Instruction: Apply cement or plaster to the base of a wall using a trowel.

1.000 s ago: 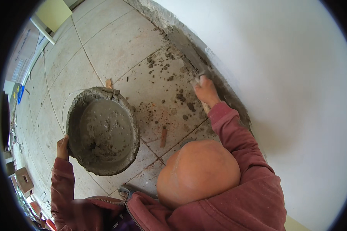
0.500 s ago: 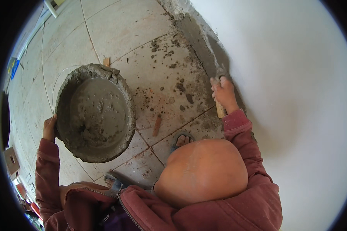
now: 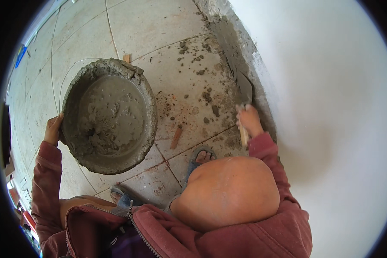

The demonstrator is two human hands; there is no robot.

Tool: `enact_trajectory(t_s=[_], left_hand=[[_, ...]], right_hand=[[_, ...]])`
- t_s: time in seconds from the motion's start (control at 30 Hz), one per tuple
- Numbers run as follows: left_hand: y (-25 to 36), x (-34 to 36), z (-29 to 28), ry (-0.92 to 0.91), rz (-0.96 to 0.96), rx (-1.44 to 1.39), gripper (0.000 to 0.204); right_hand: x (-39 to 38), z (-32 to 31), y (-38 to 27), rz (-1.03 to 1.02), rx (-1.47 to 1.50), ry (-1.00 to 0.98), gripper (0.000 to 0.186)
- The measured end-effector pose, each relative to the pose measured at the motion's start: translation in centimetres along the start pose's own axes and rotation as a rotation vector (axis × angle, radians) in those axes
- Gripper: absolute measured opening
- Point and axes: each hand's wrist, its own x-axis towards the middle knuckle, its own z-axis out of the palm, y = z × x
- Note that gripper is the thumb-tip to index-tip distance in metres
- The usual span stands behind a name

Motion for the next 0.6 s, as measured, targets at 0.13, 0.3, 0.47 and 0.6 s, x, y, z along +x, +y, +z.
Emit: enact_trajectory(t_s=[0.13, 0.3, 0.47, 0.6], left_hand=[[-0.2, 0.1, -0.2, -0.021, 0.032, -0.046, 0.04], [-0.1, 0.1, -0.3, 0.006, 0.049, -0.059, 0.039], [-0.4, 0.0, -0.2, 0.043, 0.06, -0.003, 0.041], [-1.3, 0.5, -0.2, 0.074, 0.073, 0.01, 0.043]], right_hand=[[-1.7, 0.0, -0.1, -0.152, -0.09, 0.076, 0.025], [1.6, 1.2, -5.6, -0.384, -0.119, 0.084, 0.027], [1.5, 0.7, -4.1, -0.163, 0.007, -0.019, 0.026], [-0.1, 0.3, 0.9, -0.066, -0.064, 0.042, 0.027]])
